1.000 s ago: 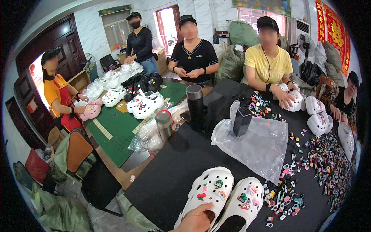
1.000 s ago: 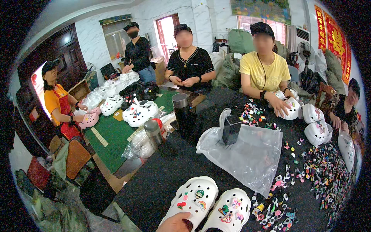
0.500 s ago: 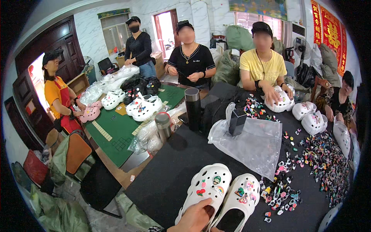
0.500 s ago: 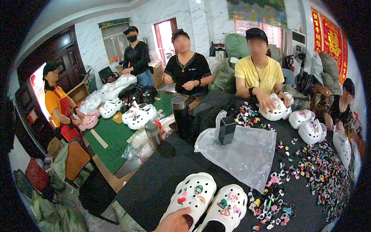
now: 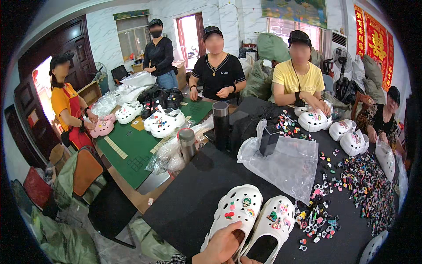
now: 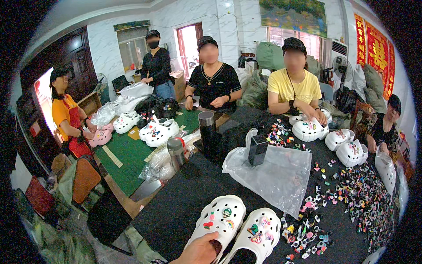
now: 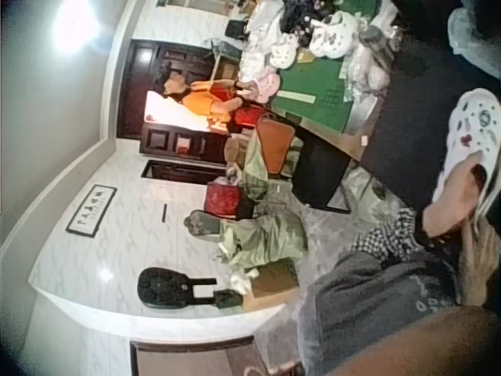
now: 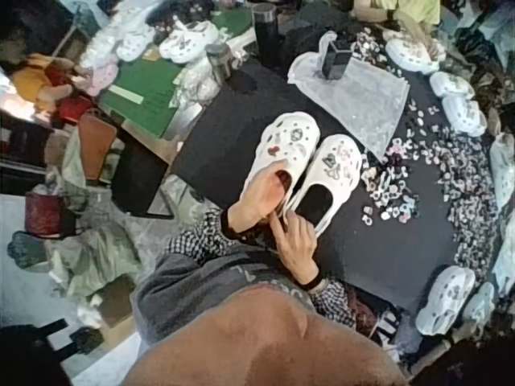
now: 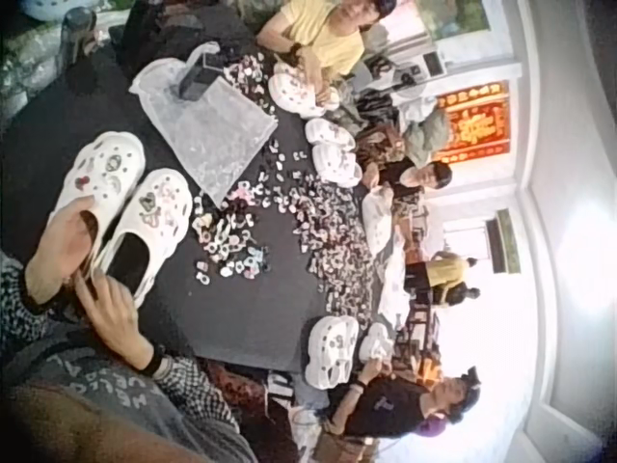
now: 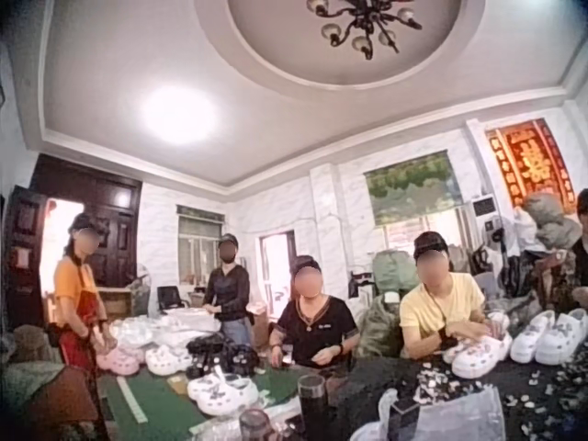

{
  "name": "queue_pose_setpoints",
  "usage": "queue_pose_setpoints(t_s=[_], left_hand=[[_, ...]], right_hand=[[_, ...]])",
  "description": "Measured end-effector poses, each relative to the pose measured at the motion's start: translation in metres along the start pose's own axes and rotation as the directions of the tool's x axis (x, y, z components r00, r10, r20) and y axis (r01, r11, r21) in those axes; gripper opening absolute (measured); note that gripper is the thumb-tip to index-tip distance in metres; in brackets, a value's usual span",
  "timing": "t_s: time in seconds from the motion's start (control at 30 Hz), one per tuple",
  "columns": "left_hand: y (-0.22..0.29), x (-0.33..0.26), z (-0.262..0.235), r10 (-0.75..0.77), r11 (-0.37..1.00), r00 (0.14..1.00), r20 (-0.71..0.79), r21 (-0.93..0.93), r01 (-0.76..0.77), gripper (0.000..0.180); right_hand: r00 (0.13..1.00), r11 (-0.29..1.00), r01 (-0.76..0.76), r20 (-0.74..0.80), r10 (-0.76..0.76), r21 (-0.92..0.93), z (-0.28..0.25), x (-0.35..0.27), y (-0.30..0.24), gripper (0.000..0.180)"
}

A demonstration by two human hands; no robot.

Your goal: The recorder and other workers are applying decorative charms to white foam clogs at a shared workspace.

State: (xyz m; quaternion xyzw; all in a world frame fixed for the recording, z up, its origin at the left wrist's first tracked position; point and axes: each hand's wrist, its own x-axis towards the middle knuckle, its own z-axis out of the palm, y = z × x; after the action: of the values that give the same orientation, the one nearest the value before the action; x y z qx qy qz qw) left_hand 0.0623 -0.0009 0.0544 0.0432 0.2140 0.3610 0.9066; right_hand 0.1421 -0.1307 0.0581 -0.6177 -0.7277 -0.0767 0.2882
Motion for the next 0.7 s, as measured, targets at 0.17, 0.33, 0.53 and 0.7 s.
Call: queue_pose_setpoints(t_s=[0.17,0.33,0.53,0.7], left_hand=[[-0.001,-0.002,-0.005,0.004,1.000,1.000,-0.015,0.007,-0.003,0.013],[0.000,-0.004,-0.003,0.004,1.000,1.000,-0.011,0.007,-0.004,0.012],[-0.003,0.020,-0.023,-0.017,1.000,0.994,-0.112,-0.019,0.015,0.038],[-0.006,-0.001,-0.029,0.057,0.997,0.997,0.046,0.041,-0.059,0.015]], right_hand=[[0.999,1.000,-0.002,0.042,0.002,0.006,-0.002,-0.002,-0.002,0.036],[0.999,0.999,0.003,0.046,-0.004,0.033,-0.002,0.000,-0.002,0.033],[1.000,1.000,0.019,-0.008,-0.019,-0.016,0.002,0.006,0.004,0.030],[1.000,1.000,0.007,-0.017,-0.007,-0.006,0.000,0.003,-0.003,0.030]])
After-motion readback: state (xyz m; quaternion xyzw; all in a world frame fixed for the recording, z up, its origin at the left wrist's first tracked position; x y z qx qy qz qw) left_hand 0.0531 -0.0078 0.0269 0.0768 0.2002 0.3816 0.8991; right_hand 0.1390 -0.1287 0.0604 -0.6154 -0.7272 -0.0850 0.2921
